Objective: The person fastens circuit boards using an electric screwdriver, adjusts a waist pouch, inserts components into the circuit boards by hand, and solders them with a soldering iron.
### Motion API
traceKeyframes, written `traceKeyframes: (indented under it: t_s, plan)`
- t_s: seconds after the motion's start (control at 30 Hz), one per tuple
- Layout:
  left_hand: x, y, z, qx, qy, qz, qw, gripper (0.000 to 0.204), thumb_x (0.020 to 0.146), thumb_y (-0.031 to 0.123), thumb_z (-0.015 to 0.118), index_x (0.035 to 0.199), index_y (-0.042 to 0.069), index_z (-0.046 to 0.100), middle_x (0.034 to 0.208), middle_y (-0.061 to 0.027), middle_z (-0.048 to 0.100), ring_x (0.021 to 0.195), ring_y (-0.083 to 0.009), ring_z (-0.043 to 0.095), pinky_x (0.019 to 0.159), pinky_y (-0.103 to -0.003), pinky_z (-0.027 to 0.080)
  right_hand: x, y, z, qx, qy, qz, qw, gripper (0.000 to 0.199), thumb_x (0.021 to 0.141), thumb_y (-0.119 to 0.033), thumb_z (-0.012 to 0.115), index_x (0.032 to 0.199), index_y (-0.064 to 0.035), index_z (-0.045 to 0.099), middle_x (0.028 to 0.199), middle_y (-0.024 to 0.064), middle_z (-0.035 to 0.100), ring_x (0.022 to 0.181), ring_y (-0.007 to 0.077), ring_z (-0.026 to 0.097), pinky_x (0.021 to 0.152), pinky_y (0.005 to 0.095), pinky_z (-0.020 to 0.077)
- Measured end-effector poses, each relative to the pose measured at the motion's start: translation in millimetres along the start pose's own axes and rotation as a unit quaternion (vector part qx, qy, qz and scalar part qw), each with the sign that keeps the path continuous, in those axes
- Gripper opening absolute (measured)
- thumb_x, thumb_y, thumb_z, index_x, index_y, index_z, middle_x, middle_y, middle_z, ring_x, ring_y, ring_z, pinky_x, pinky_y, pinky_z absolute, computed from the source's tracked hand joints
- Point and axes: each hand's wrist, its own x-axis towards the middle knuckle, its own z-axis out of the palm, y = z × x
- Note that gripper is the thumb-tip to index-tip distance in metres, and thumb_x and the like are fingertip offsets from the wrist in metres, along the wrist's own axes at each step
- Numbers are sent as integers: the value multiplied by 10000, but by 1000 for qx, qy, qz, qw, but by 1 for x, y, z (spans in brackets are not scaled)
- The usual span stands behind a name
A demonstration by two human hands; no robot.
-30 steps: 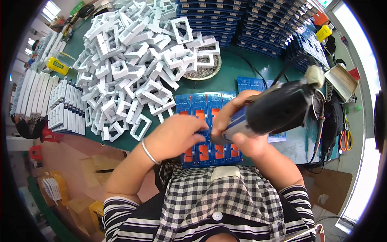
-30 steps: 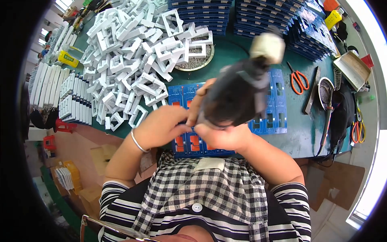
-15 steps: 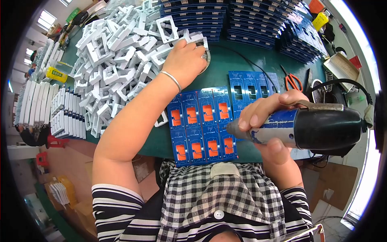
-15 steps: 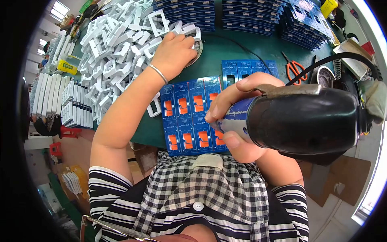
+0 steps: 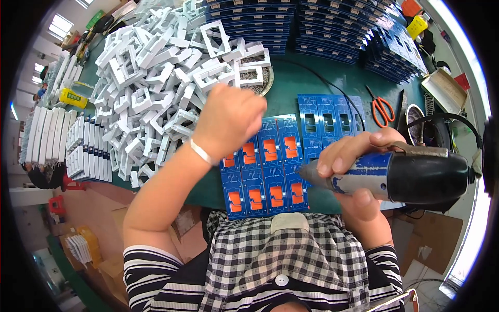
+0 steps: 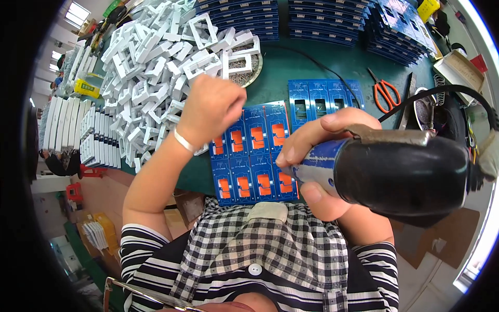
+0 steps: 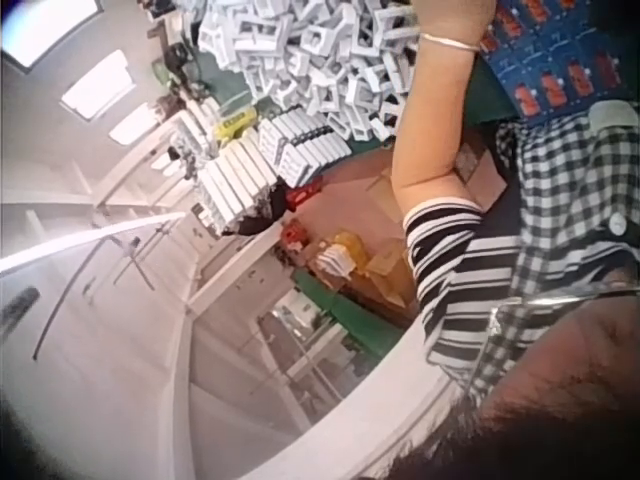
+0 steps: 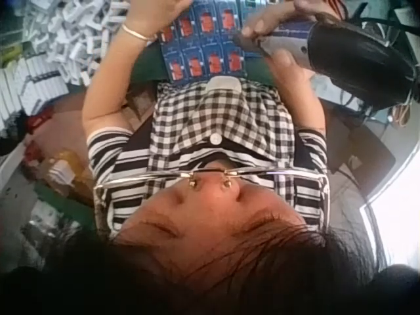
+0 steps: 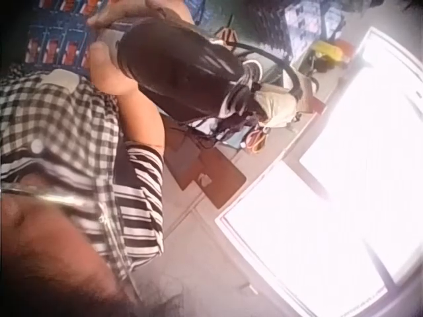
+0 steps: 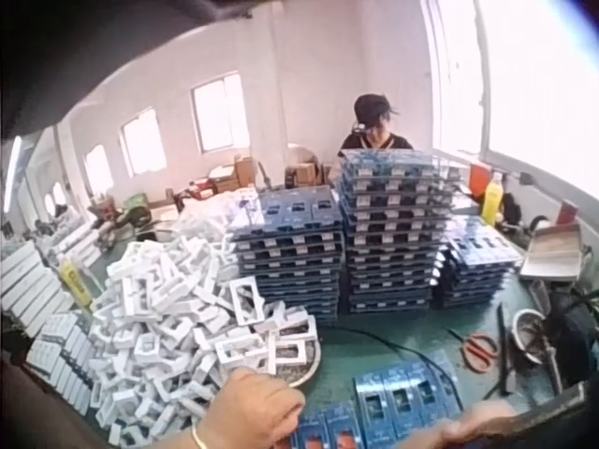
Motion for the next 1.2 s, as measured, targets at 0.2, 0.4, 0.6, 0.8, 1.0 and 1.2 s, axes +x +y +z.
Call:
traceKeyframes:
  t_s: [0.2, 0.4, 0.6, 0.8, 1.0, 1.2]
  plan:
    - [-77, 56, 3, -192, -86, -99, 973, 123, 710, 132, 754, 815, 160, 695, 866, 22, 624, 908, -205, 553, 823, -379, 369, -10, -5, -2, -14, -33, 17, 999, 655, 754, -96, 748, 1262, -51, 338, 877, 136, 615, 785, 250, 655, 710, 366, 566]
    - [-88, 70, 10, -165, -69, -161, 971, 83, 715, 182, 769, 771, 189, 709, 885, 71, 601, 939, -176, 530, 851, -380, 324, -9, -1, 5, -19, -37, 40, 998, 676, 732, -92, 746, 1263, -39, 331, 872, 151, 617, 797, 249, 661, 711, 363, 567]
    - [-82, 75, 2, -134, -90, -150, 975, 79, 713, 160, 751, 752, 183, 685, 886, 73, 586, 945, -168, 520, 869, -408, 304, -5, 1, 7, -30, -82, 23, 996, 698, 707, -71, 739, 1270, -27, 329, 876, 165, 626, 790, 249, 660, 718, 341, 547]
    - [-75, 79, -3, -56, -103, -103, 988, 96, 712, 149, 717, 779, 186, 659, 868, 69, 566, 941, -163, 516, 882, -418, 308, -4, -1, 16, -64, -106, 92, 988, 608, 801, -165, 726, 1260, -114, 331, 886, 112, 600, 797, 265, 638, 722, 403, 552]
    - [-76, 74, 0, -74, -93, -104, 987, 123, 703, 171, 742, 794, 190, 662, 870, 76, 568, 929, -158, 524, 889, -417, 307, -3, 9, 22, -52, -118, 80, 989, 623, 803, -164, 721, 1279, -111, 323, 886, 113, 594, 788, 262, 634, 731, 398, 548]
    - [-82, 74, 5, -86, -71, -122, 986, 141, 693, 171, 756, 803, 194, 671, 885, 85, 577, 941, -156, 526, 896, -411, 300, 0, 10, 24, -77, -144, 87, 983, 633, 798, -160, 725, 1286, -109, 324, 887, 112, 593, 784, 260, 634, 729, 396, 547]
